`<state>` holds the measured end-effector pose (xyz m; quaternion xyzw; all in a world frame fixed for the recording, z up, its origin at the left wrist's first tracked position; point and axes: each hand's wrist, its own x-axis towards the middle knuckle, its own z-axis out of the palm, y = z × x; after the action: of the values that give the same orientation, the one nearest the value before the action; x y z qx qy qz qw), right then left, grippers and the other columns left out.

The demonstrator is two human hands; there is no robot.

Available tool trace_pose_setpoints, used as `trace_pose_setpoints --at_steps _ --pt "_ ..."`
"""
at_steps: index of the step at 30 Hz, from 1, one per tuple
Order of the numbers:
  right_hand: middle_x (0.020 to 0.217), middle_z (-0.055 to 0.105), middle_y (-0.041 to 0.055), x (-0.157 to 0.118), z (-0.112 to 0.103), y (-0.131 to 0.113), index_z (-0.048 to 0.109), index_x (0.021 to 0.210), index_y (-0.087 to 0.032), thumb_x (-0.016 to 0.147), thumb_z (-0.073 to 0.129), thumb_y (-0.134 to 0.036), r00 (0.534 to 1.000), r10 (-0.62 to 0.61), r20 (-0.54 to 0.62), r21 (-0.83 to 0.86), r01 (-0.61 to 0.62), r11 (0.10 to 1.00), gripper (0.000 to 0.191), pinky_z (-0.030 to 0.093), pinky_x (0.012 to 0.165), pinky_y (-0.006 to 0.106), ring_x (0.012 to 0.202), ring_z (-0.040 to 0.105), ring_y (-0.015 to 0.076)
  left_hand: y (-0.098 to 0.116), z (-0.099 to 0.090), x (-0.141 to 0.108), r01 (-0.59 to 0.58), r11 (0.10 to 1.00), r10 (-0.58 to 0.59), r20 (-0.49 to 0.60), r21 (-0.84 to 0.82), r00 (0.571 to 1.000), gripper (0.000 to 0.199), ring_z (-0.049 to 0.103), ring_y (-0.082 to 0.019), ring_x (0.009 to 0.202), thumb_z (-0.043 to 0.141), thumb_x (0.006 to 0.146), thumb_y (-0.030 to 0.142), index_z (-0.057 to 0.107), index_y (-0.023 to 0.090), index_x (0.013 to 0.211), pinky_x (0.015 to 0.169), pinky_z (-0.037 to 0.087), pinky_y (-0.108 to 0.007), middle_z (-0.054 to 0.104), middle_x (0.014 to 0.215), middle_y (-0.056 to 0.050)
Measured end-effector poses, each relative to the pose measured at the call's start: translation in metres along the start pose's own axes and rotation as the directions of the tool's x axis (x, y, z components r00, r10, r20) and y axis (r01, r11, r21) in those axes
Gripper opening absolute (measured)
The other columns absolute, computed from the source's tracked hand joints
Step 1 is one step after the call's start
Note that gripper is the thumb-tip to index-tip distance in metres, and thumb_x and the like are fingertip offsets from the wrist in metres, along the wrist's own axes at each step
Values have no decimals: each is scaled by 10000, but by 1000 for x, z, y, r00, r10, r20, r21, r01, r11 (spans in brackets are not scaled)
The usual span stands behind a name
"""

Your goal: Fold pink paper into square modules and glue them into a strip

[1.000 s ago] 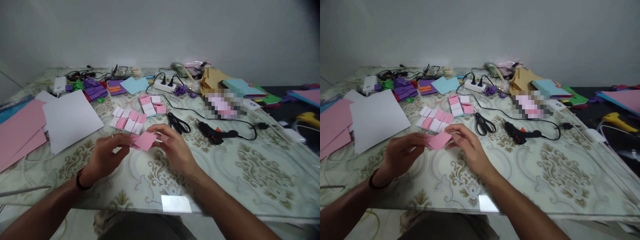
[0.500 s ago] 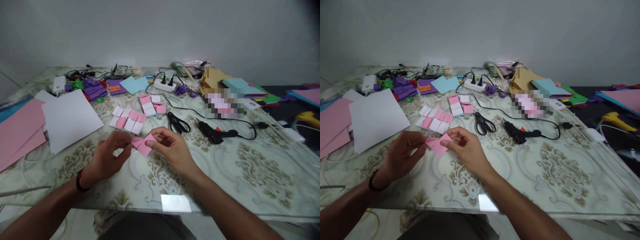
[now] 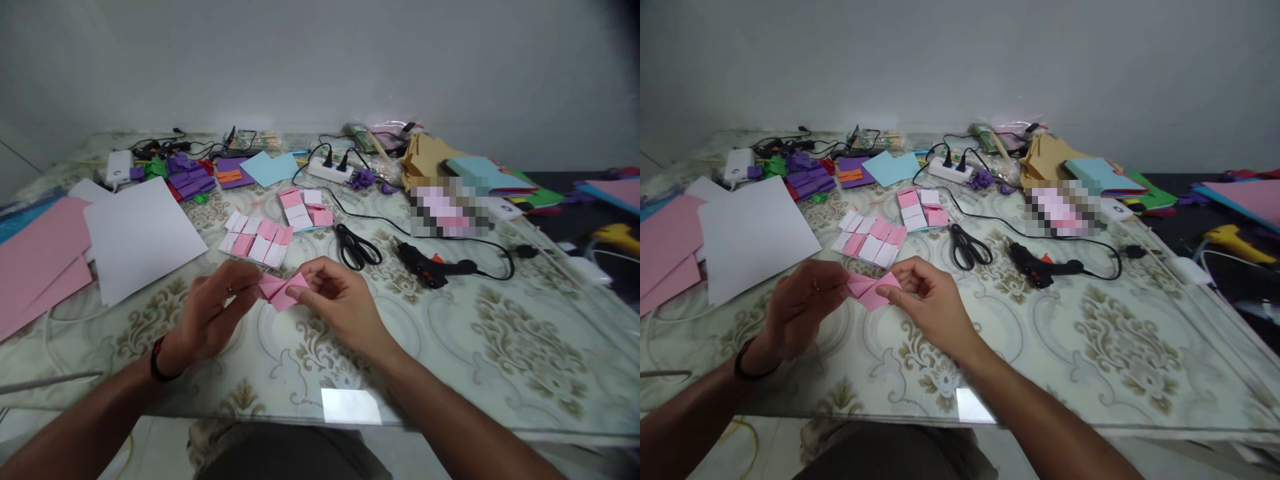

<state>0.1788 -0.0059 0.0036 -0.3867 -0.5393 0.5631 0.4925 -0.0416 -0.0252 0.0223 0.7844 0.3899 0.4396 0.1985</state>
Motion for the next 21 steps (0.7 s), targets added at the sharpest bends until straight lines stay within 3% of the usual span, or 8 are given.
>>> trace_pose_setpoints --at_steps 7,11,16,21 --pt "764 681 -22 -2 0 -2 699 862 -220 800 849 -275 996 -84 -11 -76 83 994 171 543 692 270 689 620 124 7 3 7 -42 999 41 39 28 998 80 749 -114 678 631 953 135 632 191 1010 617 596 -175 773 822 -8" --pt "849 727 -13 -2 -1 1 718 978 -238 805 851 -241 991 -133 -29 -99 129 987 219 554 769 284 786 676 142 4 8 4 -63 992 65 -16 111 998 74 795 -124 713 683 950 142 648 193 990 630 619 -158 824 873 -15" --pt "832 737 -10 -4 -5 2 741 893 -229 822 852 -250 978 -205 -44 -172 194 966 134 533 758 289 776 673 146 0 11 0 -118 973 136 -83 198 987 183 820 -148 764 724 947 170 664 198 1118 652 643 -178 846 941 -26" --pt "821 722 -14 -8 -6 -2 758 906 -238 855 828 -183 930 -366 -42 -291 339 895 103 514 733 300 763 655 146 4 10 2 -224 931 233 3 288 973 190 814 -118 747 729 948 156 716 201 1132 667 630 -147 851 1012 -22"
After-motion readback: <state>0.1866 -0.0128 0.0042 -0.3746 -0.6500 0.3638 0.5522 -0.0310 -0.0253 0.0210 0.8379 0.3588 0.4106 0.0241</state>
